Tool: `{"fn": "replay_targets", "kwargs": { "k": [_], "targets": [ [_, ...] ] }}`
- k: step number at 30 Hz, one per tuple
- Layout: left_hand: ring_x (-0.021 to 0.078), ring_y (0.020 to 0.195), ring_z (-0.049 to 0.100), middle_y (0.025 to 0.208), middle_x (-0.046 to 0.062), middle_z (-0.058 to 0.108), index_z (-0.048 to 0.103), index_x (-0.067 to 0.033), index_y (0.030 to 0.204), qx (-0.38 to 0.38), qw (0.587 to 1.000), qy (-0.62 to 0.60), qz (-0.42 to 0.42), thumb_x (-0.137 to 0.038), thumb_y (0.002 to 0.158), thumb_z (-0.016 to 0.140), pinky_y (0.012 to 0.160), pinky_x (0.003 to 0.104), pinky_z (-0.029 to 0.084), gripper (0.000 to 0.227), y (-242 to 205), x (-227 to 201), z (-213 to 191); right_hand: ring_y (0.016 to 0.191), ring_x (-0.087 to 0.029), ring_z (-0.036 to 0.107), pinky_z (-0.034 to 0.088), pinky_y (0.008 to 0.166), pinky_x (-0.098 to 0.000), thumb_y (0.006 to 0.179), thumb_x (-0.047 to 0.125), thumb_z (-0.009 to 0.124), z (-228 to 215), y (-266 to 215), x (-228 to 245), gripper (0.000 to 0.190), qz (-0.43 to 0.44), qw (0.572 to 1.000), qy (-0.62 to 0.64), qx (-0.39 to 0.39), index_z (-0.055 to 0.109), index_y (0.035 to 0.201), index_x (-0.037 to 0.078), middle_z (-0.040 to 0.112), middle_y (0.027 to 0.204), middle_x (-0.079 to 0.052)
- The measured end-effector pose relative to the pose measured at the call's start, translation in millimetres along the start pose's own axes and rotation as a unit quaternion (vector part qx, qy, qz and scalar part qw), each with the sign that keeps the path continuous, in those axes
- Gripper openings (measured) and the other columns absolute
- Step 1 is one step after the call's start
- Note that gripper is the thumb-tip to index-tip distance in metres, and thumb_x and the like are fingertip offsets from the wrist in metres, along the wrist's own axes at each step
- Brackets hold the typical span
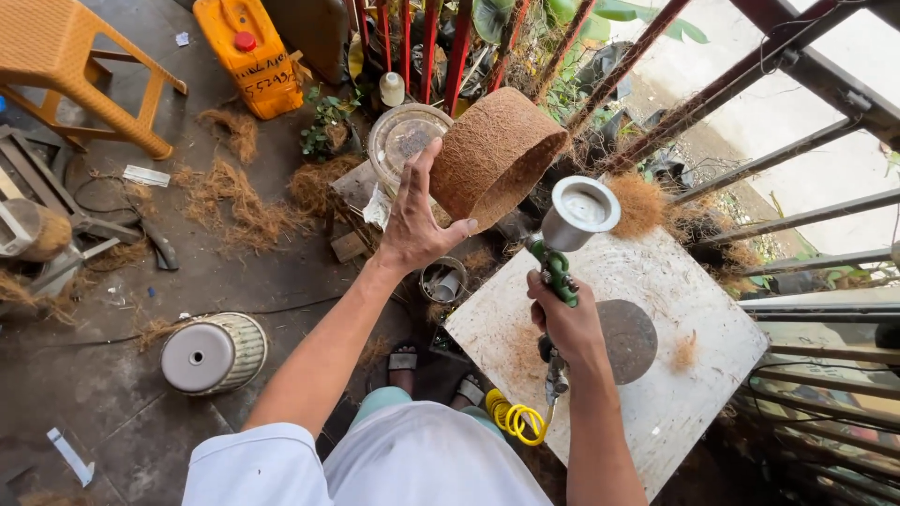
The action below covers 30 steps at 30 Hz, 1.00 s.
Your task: Applying a spray coating to a coconut shell using a pneumatic spray gun in a workshop environment.
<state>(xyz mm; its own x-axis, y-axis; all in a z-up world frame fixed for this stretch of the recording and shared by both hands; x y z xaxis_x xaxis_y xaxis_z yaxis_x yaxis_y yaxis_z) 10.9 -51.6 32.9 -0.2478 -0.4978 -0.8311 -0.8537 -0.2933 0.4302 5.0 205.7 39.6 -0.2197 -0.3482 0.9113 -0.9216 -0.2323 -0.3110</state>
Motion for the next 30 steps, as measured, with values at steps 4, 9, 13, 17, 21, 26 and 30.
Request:
{"fn": "replay_targets", "kwargs": {
  "k": [4,9,13,17,21,26,30],
  "targets": [
    [0.0393,0.142,0.038,0.155,0.017,0.035,0.024,-0.0151,0.156,-0.008,1.000,0.004,0.004,-0.036,0.072,0.080,0.114,0.058,0.038,0.103,-9.6,-10.6,8.2,0.039,-0.019,0.050,0.039,0.042,-0.0289,0.096,0.034,0.070,-24.7,1.2,-3.4,0.039,-0.014,1.000,-0.006,-0.024,0.067,0.072,0.003,0.054,0.045,-0.011],
    [0.0386,0.143,0.036,0.156,0.015,0.033,0.023,-0.0148,0.156,-0.004,1.000,0.012,-0.022,-0.033,0.071,0.080,0.117,0.056,0.034,0.103,-20.6,-23.1,18.9,0.039,-0.017,0.047,0.039,0.042,-0.0290,0.098,0.037,0.069,-46.1,-5.8,-7.0,0.040,-0.035,0.998,0.040,-0.038,0.065,0.073,0.005,0.054,0.046,-0.011],
    [0.0355,0.144,0.035,0.156,0.012,0.033,0.023,-0.0198,0.156,-0.010,0.999,0.024,-0.034,-0.034,0.071,0.082,0.118,0.055,0.034,0.105,-28.9,-23.8,29.7,0.039,-0.017,0.047,0.039,0.041,-0.0288,0.096,0.037,0.070,-47.7,-11.8,-15.3,0.042,-0.015,0.999,0.041,-0.010,0.065,0.071,0.004,0.054,0.045,-0.010],
    [0.0361,0.143,0.037,0.155,0.011,0.034,0.025,-0.0194,0.156,-0.016,0.998,0.030,-0.049,-0.035,0.070,0.082,0.117,0.056,0.035,0.104,-34.9,-25.6,41.4,0.037,-0.018,0.047,0.038,0.040,-0.0291,0.094,0.033,0.072,-43.3,-12.9,-37.4,0.040,0.007,0.997,0.064,0.050,0.067,0.071,0.001,0.053,0.044,-0.012],
    [0.0355,0.143,0.038,0.154,0.009,0.035,0.026,-0.0231,0.157,-0.028,0.998,0.024,-0.052,-0.040,0.069,0.082,0.115,0.056,0.037,0.106,-39.7,-27.4,47.6,0.037,-0.018,0.047,0.040,0.040,-0.0300,0.093,0.029,0.073,-46.0,-13.4,-45.4,0.038,-0.013,0.995,0.076,0.069,0.068,0.070,-0.001,0.054,0.043,-0.013],
    [0.0385,0.142,0.037,0.154,0.012,0.036,0.026,-0.0212,0.157,-0.029,0.997,0.009,-0.067,-0.040,0.068,0.083,0.113,0.057,0.038,0.107,-44.1,-26.6,53.8,0.037,-0.018,0.050,0.042,0.040,-0.0299,0.095,0.033,0.072,-68.0,-3.8,-49.5,0.040,-0.019,0.998,0.065,0.001,0.067,0.071,0.001,0.055,0.045,-0.013],
    [0.0520,0.133,0.042,0.151,0.023,0.035,0.024,-0.0198,0.156,-0.021,0.991,-0.065,-0.113,-0.033,0.070,0.083,0.104,0.066,0.043,0.105,-46.6,-43.1,51.0,0.039,-0.017,0.048,0.041,0.041,-0.0304,0.099,0.034,0.068,-78.4,5.8,-49.8,0.041,-0.066,0.992,0.105,-0.018,0.068,0.075,0.001,0.055,0.046,-0.013]
  ]
}}
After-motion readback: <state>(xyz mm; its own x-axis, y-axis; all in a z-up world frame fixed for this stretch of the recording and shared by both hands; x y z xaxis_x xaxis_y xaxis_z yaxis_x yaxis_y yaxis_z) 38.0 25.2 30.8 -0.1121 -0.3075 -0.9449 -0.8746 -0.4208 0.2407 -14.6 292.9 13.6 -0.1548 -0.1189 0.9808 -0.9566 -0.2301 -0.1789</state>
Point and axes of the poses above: each hand's wrist, its own y-axis towards the middle knuckle, its own z-axis out of the palm, x = y × z, the point moved 2 cm from there along y, towards the middle knuckle
